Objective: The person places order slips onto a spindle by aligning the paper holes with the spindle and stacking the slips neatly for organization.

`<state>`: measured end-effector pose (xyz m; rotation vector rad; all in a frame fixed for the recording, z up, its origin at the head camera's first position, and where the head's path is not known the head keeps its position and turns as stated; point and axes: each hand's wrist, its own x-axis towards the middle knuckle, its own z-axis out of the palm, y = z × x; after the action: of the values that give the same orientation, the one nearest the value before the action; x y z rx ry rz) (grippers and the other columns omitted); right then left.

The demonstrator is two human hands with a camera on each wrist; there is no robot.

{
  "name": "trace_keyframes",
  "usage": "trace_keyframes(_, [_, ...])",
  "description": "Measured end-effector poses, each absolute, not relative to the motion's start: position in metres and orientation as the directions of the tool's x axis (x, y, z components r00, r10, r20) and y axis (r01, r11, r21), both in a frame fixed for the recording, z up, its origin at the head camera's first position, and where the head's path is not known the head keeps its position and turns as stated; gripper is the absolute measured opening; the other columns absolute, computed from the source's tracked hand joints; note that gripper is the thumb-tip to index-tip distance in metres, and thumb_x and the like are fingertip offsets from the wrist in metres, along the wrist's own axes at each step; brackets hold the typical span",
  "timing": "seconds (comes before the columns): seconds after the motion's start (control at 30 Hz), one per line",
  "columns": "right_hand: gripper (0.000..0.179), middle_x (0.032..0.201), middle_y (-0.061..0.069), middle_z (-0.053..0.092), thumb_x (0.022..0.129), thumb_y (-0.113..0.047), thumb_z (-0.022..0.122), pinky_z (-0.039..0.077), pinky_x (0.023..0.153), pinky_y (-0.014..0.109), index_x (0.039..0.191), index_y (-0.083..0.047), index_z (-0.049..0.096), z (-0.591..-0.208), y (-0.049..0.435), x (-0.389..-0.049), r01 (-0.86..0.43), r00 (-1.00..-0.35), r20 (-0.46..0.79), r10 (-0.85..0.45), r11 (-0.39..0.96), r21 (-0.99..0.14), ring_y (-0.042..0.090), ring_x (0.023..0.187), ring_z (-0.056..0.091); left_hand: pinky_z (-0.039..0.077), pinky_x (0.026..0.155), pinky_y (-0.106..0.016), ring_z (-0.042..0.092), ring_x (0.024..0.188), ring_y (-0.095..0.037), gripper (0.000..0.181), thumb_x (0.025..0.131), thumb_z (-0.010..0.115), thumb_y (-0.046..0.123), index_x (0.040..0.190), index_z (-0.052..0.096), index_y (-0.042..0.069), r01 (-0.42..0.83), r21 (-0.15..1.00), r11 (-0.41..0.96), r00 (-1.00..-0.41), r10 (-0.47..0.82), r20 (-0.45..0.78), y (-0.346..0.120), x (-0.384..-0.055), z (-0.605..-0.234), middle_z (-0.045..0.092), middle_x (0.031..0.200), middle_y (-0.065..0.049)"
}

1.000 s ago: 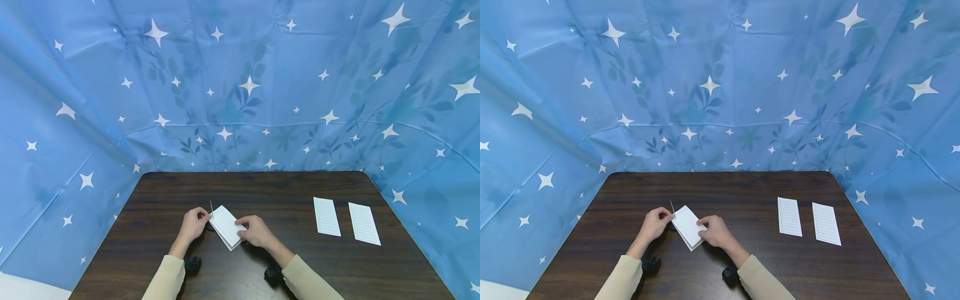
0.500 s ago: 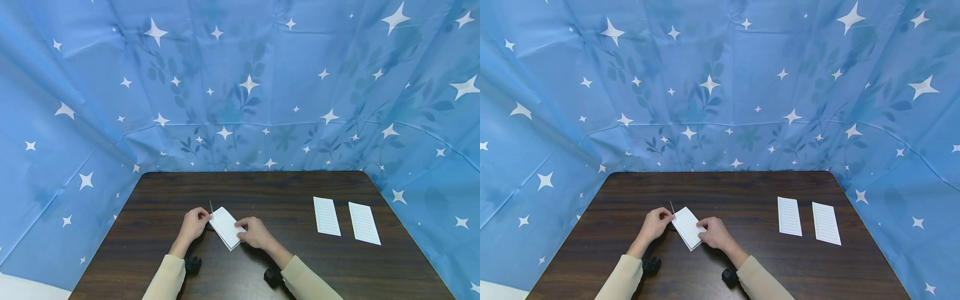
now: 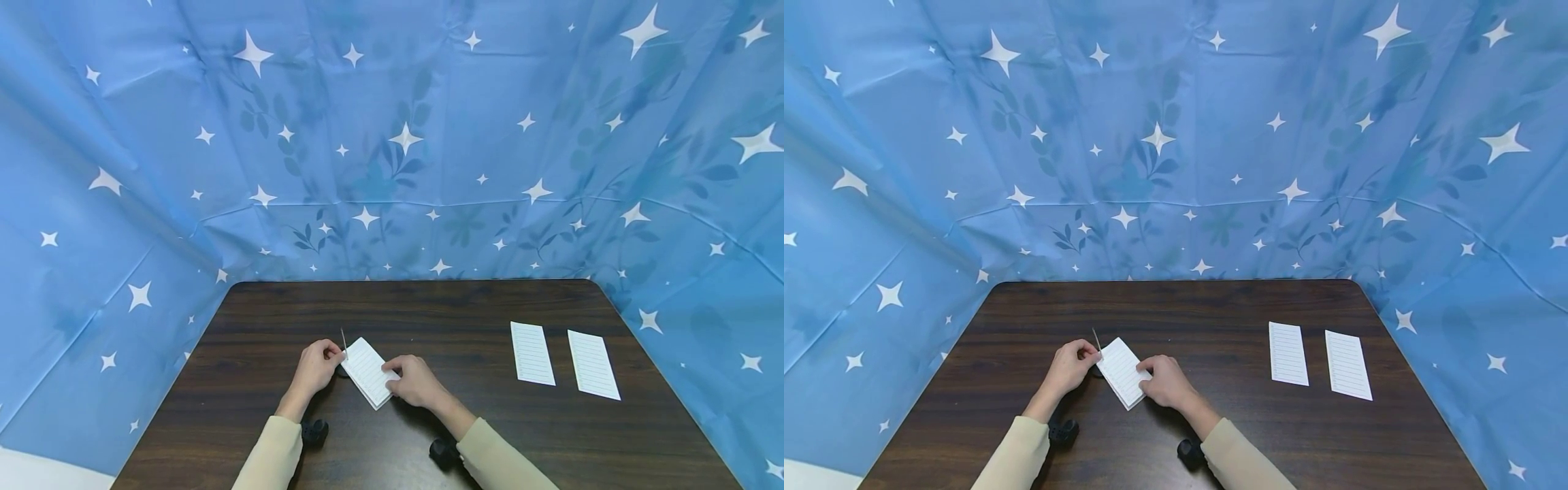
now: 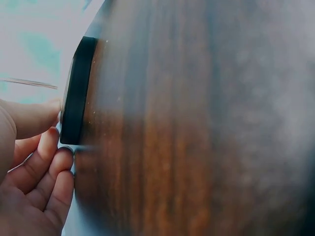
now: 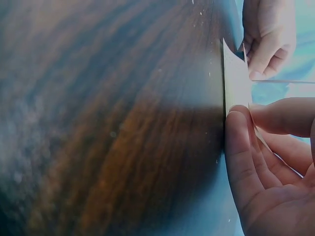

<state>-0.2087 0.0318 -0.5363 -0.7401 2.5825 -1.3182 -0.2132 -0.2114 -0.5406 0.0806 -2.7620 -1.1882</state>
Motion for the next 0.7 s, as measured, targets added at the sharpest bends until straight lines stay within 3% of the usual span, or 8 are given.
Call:
trace_keyframes(0.17, [0.034,0.092,0.011,0.071,0.075,0.003,0.070,0.049,0.067,0.026,0.109,0.005,0.074,-0.5341,0.0323,-0.2080,-0.399,-0.864,0.110,-0.492,0.534,-0.746,0.009,0.068,0.059,0.045,0.068,-0.033,0.054,0.071,-0.015,0.007,0.091,0.074,0.008,0.086,0.069,0.007,0.004,0.727,0.687,-0.992,-0.090,0.090,-0.2116,-0.2126,-0.5407,0.060,0.077,0.000])
trace_keyframes(0.37, [0.032,0.106,0.017,0.072,0.076,0.001,0.071,0.052,0.086,0.041,0.108,0.004,0.075,-0.5321,0.0320,-0.2077,-0.440,-0.854,0.126,-0.504,0.574,-0.690,0.025,0.095,0.065,0.045,0.069,-0.032,0.055,0.073,-0.013,0.004,0.091,0.073,0.005,0.092,0.070,0.003,0.031,0.729,0.684,-0.992,-0.070,0.109,-0.2136,-0.2129,-0.5441,0.061,0.080,-0.001])
trace_keyframes(0.5, [0.031,0.107,0.018,0.072,0.077,0.002,0.071,0.052,0.088,0.046,0.107,0.005,0.074,-0.5303,0.0324,-0.2059,-0.445,-0.853,0.125,-0.506,0.581,-0.681,0.032,0.102,0.067,0.045,0.070,-0.032,0.054,0.074,-0.014,0.006,0.090,0.074,0.004,0.093,0.069,0.003,0.046,0.734,0.678,-0.992,-0.057,0.116,-0.2138,-0.2127,-0.5446,0.059,0.080,0.000])
trace_keyframes(0.7, [0.031,0.110,0.018,0.070,0.080,0.002,0.070,0.052,0.086,0.044,0.111,0.005,0.073,-0.5286,0.0343,-0.2050,-0.424,-0.859,0.095,-0.504,0.594,-0.684,0.028,0.099,0.065,0.044,0.070,-0.033,0.053,0.074,-0.014,0.008,0.090,0.075,0.006,0.090,0.068,0.003,0.066,0.730,0.680,-0.992,-0.037,0.125,-0.2133,-0.2123,-0.5441,0.058,0.081,0.001])
